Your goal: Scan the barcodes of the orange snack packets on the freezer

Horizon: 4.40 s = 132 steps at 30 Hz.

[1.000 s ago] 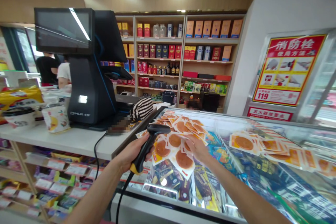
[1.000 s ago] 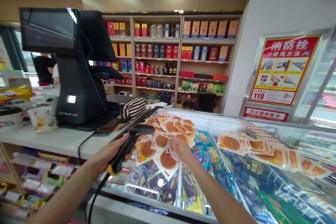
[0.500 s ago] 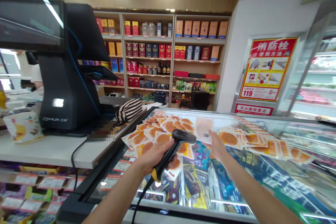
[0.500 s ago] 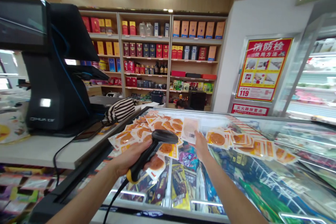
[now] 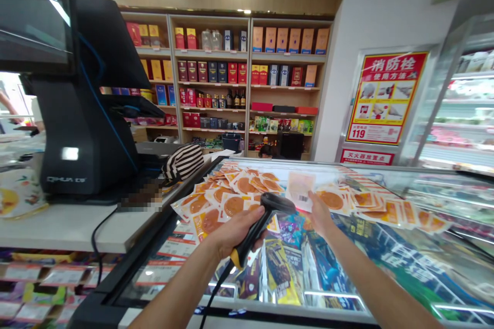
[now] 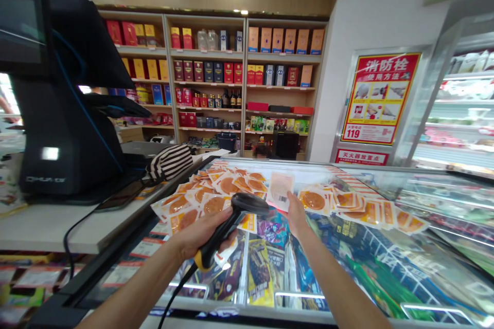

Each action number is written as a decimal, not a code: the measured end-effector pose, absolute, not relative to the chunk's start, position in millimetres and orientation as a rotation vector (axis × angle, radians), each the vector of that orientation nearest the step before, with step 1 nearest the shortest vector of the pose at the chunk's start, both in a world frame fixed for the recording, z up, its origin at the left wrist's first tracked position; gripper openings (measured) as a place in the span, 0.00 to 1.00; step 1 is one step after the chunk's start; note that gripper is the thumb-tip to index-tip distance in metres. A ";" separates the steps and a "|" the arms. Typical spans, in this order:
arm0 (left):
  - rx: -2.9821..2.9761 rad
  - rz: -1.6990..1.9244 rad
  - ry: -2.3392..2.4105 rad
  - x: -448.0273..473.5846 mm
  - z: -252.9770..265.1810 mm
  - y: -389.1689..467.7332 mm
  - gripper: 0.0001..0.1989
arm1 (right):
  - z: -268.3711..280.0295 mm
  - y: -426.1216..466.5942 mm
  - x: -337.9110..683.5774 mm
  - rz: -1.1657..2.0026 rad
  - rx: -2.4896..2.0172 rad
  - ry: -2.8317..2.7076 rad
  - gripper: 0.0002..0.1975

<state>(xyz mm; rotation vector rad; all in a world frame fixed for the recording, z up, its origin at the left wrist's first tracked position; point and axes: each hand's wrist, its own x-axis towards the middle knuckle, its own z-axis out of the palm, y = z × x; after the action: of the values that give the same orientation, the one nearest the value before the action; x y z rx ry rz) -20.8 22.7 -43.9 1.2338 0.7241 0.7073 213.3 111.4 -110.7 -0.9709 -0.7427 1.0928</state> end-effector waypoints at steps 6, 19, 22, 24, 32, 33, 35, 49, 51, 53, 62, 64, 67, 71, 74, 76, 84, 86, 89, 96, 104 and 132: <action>1.195 0.695 0.723 -19.4 -43.1 23.8 0.19 | -105.3 104.4 216.2 1.050 -1.004 -0.728 0.17; 1.284 0.758 0.785 -34.8 -35.8 27.3 0.19 | -101.6 104.6 237.5 0.299 -1.360 -1.052 0.22; 1.259 0.826 0.854 -49.6 -34.0 29.1 0.19 | -93.7 105.3 261.8 -0.075 -1.521 -1.186 0.23; 1.233 0.870 0.892 -60.4 -33.3 29.7 0.19 | -93.0 104.8 278.5 -0.331 -1.638 -1.361 0.22; 1.130 0.991 0.947 -85.1 -34.5 25.1 0.19 | -129.3 100.1 308.1 -0.787 -1.963 -1.867 0.21; 1.128 0.988 0.947 -85.9 -35.2 24.7 0.19 | -131.4 100.4 308.5 -0.788 -1.982 -1.875 0.21; 1.118 0.973 0.960 -86.9 -36.8 23.6 0.19 | -130.7 101.6 306.5 -0.770 -2.016 -1.881 0.21; 1.112 0.942 1.085 -123.3 -40.2 10.9 0.19 | -115.9 74.8 147.0 -0.025 -1.209 -2.377 0.32; 1.119 0.925 1.077 -129.7 -42.4 8.8 0.20 | -119.0 73.6 139.7 0.021 -1.217 -2.349 0.31; 1.132 0.929 1.063 -131.5 -43.4 6.7 0.20 | -120.2 74.1 138.2 0.076 -1.196 -2.308 0.27; 1.142 0.922 0.976 -94.3 -40.7 10.5 0.20 | -112.3 89.1 164.9 0.516 -1.131 -1.535 0.19; 1.167 0.896 0.913 -83.7 -41.5 15.2 0.20 | -111.0 92.7 174.6 0.664 -1.094 -1.360 0.19; 1.207 0.860 0.853 -68.7 -40.2 20.5 0.20 | -108.2 92.1 186.6 0.843 -1.043 -1.193 0.18; 1.191 0.835 0.824 -53.0 -35.1 22.7 0.20 | -105.1 85.5 196.3 0.985 -0.989 -1.041 0.16; 1.200 0.832 0.781 -46.3 -33.2 23.1 0.19 | -107.6 83.7 201.9 1.026 -0.949 -0.995 0.18; 1.209 0.837 0.764 -44.2 -33.9 23.8 0.19 | -110.8 84.2 205.9 1.014 -0.944 -0.995 0.20; 1.159 0.845 0.750 -42.5 -37.0 24.4 0.18 | -109.8 80.3 213.2 1.023 -0.941 -1.001 0.22; 1.181 0.837 0.725 -41.6 -35.7 22.8 0.18 | -109.6 79.5 212.1 1.031 -0.954 -1.004 0.23; 1.251 0.849 0.692 -40.7 -34.4 21.2 0.17 | -111.9 81.5 211.8 0.989 -1.008 -1.075 0.23; 1.177 0.908 0.817 -46.7 -38.0 25.6 0.18 | -109.8 87.2 234.0 -0.066 -1.498 -1.524 0.20; 1.164 0.932 0.885 -60.0 -41.6 24.7 0.19 | -129.7 76.4 276.6 -0.668 -2.046 -1.839 0.23; 1.062 0.950 0.988 -132.9 -46.0 -5.5 0.18 | -104.7 60.6 121.2 -0.323 -0.857 -2.580 0.12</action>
<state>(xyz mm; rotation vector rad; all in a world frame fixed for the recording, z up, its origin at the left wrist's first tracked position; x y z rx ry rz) -132.9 -5.5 -46.0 1.0625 0.9877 0.9496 121.2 60.6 -104.7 -0.8573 -2.5804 -0.3233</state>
